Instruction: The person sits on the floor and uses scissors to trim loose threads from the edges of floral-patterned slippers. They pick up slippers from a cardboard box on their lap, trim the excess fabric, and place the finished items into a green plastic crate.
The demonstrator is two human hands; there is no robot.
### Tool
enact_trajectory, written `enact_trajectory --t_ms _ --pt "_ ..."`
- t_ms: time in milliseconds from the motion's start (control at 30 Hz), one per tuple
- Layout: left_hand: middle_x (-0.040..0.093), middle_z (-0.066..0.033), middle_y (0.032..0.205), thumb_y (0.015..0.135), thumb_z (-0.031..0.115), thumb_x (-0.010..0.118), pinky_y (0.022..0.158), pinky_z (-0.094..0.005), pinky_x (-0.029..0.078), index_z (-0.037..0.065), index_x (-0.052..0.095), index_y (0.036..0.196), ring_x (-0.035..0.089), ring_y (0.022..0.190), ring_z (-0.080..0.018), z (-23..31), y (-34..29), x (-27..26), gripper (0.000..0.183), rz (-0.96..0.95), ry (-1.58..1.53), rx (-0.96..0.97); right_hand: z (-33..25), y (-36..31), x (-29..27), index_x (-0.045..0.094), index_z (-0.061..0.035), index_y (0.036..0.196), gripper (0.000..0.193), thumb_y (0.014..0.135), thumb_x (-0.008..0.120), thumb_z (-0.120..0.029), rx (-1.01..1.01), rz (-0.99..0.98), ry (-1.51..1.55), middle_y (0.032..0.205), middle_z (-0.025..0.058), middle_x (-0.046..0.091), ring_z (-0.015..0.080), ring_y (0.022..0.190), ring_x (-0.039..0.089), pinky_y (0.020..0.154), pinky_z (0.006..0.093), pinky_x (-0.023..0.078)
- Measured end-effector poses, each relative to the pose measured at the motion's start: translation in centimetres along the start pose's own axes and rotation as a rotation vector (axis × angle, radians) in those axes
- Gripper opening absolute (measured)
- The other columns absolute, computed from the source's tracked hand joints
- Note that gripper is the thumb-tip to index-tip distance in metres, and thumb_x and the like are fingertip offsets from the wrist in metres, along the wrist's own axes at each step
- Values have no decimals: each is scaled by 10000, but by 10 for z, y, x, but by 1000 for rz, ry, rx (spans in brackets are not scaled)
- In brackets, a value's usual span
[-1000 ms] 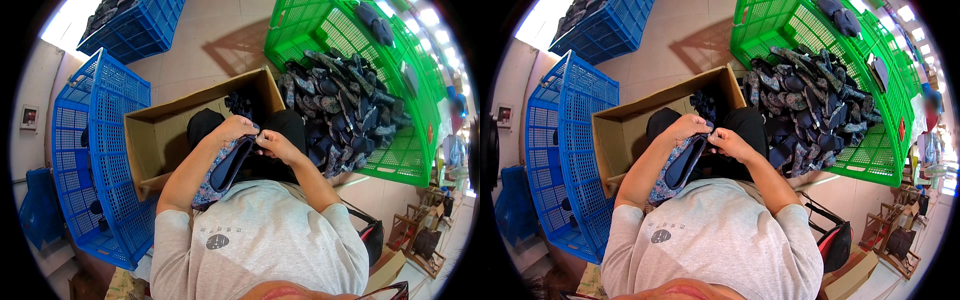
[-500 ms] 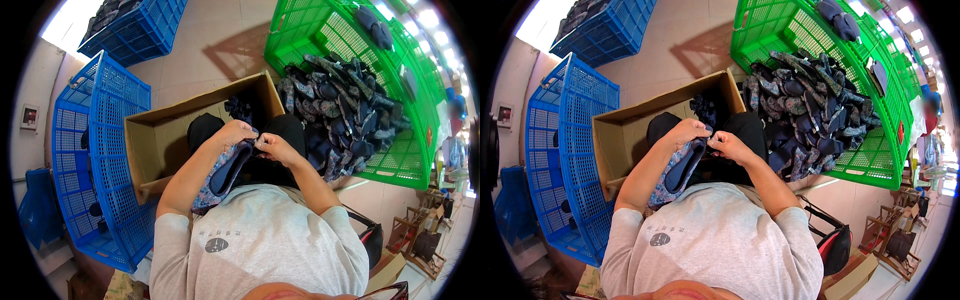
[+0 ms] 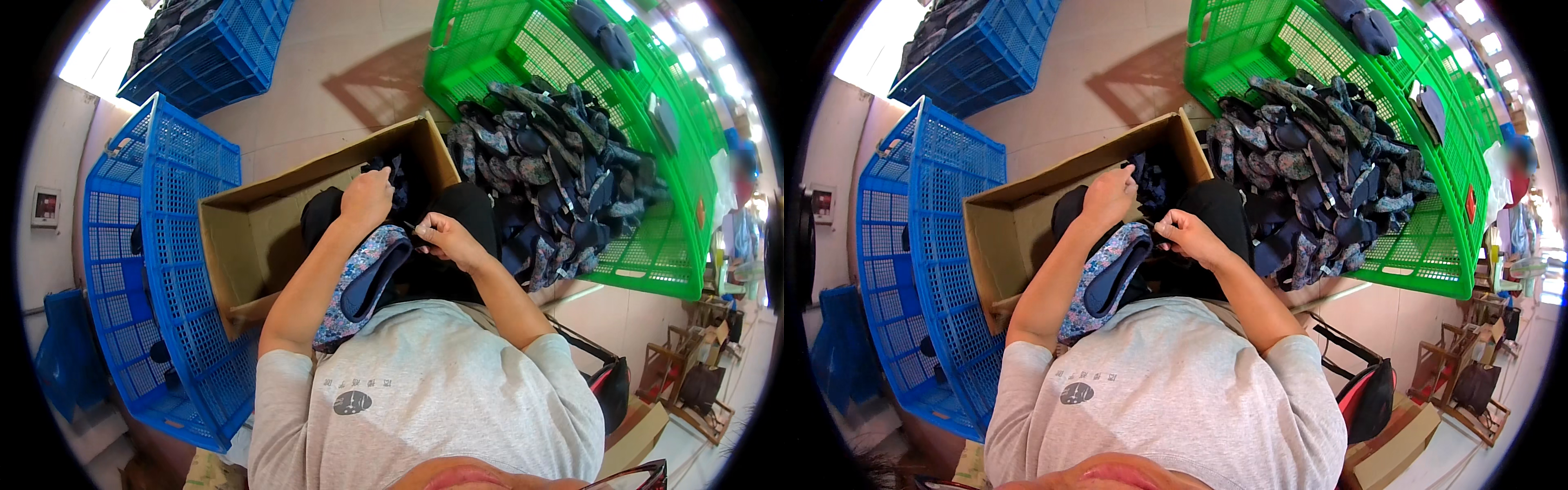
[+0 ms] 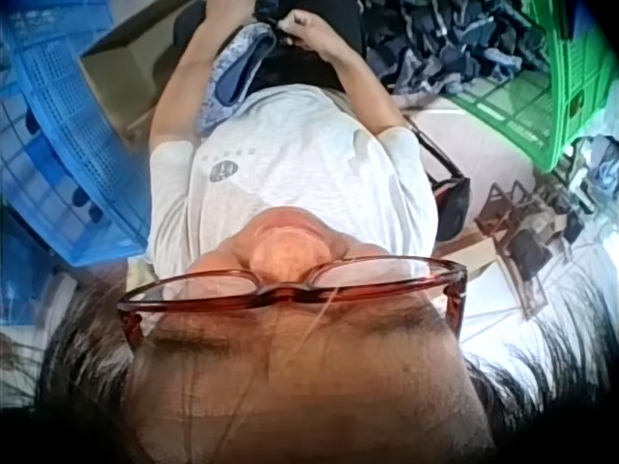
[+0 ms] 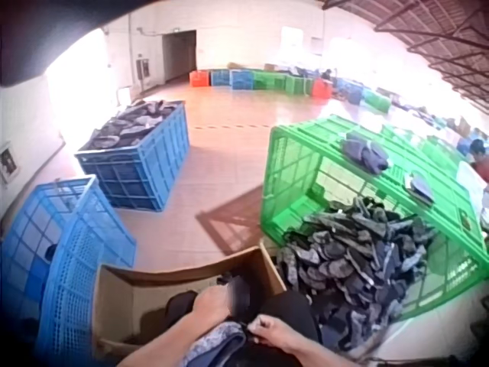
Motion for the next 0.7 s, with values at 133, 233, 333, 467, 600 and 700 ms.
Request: enact_trajectory --t_ms 133,233,333,467,600,700 --pt "685 -159 987 871 154 602 841 -418 502 28 657 1159 641 962 -352 8 -15 -21 319 182 29 96 4 -1 -5 534 -111 930 147 1001 578 -232 -8 -15 -20 745 -2 574 23 535 364 458 172 246" --pt "680 -148 1004 841 118 638 828 -400 504 27 668 1109 640 968 -330 18 -28 -30 285 -39 -47 -15 -2 -6 -5 542 -104 942 145 997 589 -230 -47 -72 -47 750 -10 574 32 587 423 504 186 307" --pt "640 -94 896 796 138 681 799 -401 494 64 665 950 613 898 -323 28 -59 -38 171 -113 -344 -144 -6 -7 -5 554 -91 960 139 996 594 -219 -132 -103 -98 758 -20 571 49 648 495 569 203 380" --pt "606 -77 879 700 138 754 797 -397 481 80 602 872 594 888 -297 59 -88 -53 237 34 -154 42 -18 -7 -4 577 -63 967 165 979 621 -221 -278 -155 -219 764 -4 588 95 707 585 637 252 456" --pt "587 -72 837 670 140 776 783 -389 453 85 596 845 584 850 -282 67 -99 -48 256 111 27 102 -29 -9 -1 593 -55 953 204 941 662 -247 -238 -141 -538 779 41 639 137 726 637 675 299 483" --pt "590 -64 797 662 89 762 728 -386 454 72 596 806 585 806 -282 66 -105 -42 220 200 84 133 -36 -12 1 601 -62 949 226 924 673 -274 -198 -116 -650 776 59 667 159 730 657 682 319 487"
Point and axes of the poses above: each hand's wrist, its own y-axis towards the middle knuckle, its own x-axis out of the palm, z = x × y, the point moved 8 cm from there along y, towards the middle knuckle
